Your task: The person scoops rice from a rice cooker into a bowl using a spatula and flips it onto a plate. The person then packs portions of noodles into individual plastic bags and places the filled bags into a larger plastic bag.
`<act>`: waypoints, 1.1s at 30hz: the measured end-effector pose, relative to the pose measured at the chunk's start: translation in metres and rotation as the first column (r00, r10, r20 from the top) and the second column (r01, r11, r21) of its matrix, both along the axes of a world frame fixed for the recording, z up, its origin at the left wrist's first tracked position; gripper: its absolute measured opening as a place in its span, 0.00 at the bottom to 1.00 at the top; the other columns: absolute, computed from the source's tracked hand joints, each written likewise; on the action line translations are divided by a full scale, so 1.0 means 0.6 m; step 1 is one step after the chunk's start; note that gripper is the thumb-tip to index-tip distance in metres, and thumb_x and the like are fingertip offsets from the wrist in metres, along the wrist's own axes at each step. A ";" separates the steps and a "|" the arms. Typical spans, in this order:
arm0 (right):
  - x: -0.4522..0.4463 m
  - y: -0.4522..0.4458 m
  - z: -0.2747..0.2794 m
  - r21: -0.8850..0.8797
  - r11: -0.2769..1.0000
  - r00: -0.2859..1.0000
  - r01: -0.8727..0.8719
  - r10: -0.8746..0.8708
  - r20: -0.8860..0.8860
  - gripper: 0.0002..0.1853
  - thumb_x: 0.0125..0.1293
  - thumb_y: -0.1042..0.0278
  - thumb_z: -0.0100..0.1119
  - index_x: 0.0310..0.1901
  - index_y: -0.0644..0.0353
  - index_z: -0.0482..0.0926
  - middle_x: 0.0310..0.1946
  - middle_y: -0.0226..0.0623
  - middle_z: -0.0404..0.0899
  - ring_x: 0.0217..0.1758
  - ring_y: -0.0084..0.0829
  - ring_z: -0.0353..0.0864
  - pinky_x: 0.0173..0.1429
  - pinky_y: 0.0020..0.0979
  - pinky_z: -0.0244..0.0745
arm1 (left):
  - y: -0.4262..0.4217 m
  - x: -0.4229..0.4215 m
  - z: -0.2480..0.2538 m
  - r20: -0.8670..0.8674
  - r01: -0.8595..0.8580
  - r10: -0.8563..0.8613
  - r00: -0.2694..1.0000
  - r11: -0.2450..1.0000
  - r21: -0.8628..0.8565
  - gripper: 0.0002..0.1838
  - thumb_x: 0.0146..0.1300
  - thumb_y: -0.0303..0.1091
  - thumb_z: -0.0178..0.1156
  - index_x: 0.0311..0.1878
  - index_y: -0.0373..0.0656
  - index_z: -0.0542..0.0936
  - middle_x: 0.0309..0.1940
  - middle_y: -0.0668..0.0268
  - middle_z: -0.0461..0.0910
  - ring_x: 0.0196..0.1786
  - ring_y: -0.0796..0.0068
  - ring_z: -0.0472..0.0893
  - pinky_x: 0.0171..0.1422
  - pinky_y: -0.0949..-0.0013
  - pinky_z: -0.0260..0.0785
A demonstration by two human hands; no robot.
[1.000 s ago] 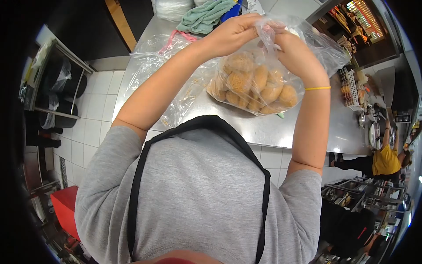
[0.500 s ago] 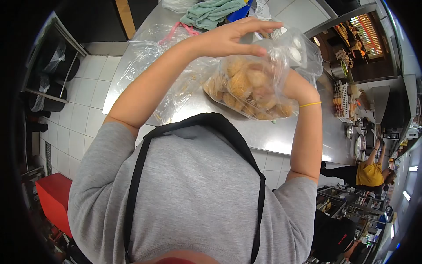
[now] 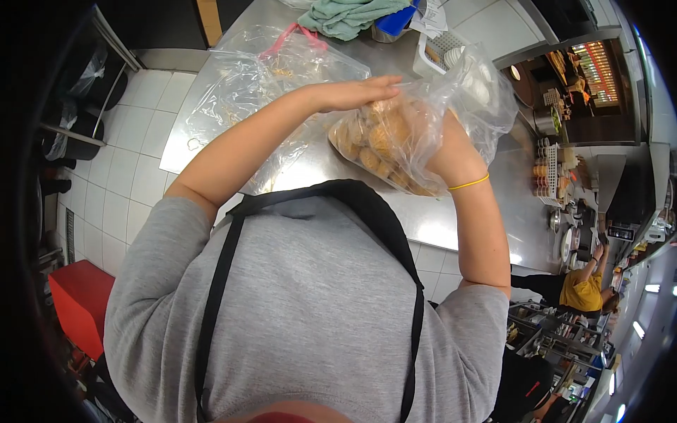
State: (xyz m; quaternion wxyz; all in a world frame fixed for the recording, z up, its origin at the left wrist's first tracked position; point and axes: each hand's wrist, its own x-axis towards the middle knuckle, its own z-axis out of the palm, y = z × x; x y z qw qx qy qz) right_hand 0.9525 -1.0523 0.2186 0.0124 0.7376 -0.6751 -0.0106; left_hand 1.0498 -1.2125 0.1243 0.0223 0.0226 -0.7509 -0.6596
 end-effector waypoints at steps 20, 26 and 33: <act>-0.032 -0.012 0.000 0.138 0.983 0.976 0.119 -0.142 0.167 0.25 0.45 0.61 0.62 0.48 0.55 0.73 0.44 0.48 0.74 0.46 0.49 0.73 0.49 0.40 0.70 | -0.011 0.023 -0.022 -0.159 0.127 -0.104 0.982 0.981 0.145 0.33 0.60 0.47 0.49 0.67 0.48 0.56 0.65 0.61 0.55 0.67 0.65 0.54 0.69 0.64 0.46; 0.007 -0.019 0.002 0.047 0.999 0.971 0.004 -0.016 0.239 0.31 0.42 0.70 0.65 0.52 0.59 0.68 0.48 0.46 0.71 0.53 0.46 0.70 0.55 0.39 0.66 | 0.002 0.014 -0.031 -0.328 -0.130 0.153 0.932 0.987 0.091 0.26 0.59 0.49 0.56 0.55 0.43 0.70 0.50 0.64 0.68 0.57 0.70 0.66 0.63 0.67 0.55; -0.033 -0.017 -0.035 0.098 0.987 0.774 0.129 -0.162 0.612 0.25 0.48 0.70 0.65 0.51 0.58 0.71 0.50 0.43 0.72 0.54 0.42 0.71 0.57 0.35 0.67 | 0.020 -0.011 0.022 -0.607 -0.290 0.179 0.774 0.953 -0.089 0.12 0.60 0.40 0.56 0.39 0.41 0.75 0.36 0.66 0.71 0.42 0.73 0.72 0.46 0.72 0.63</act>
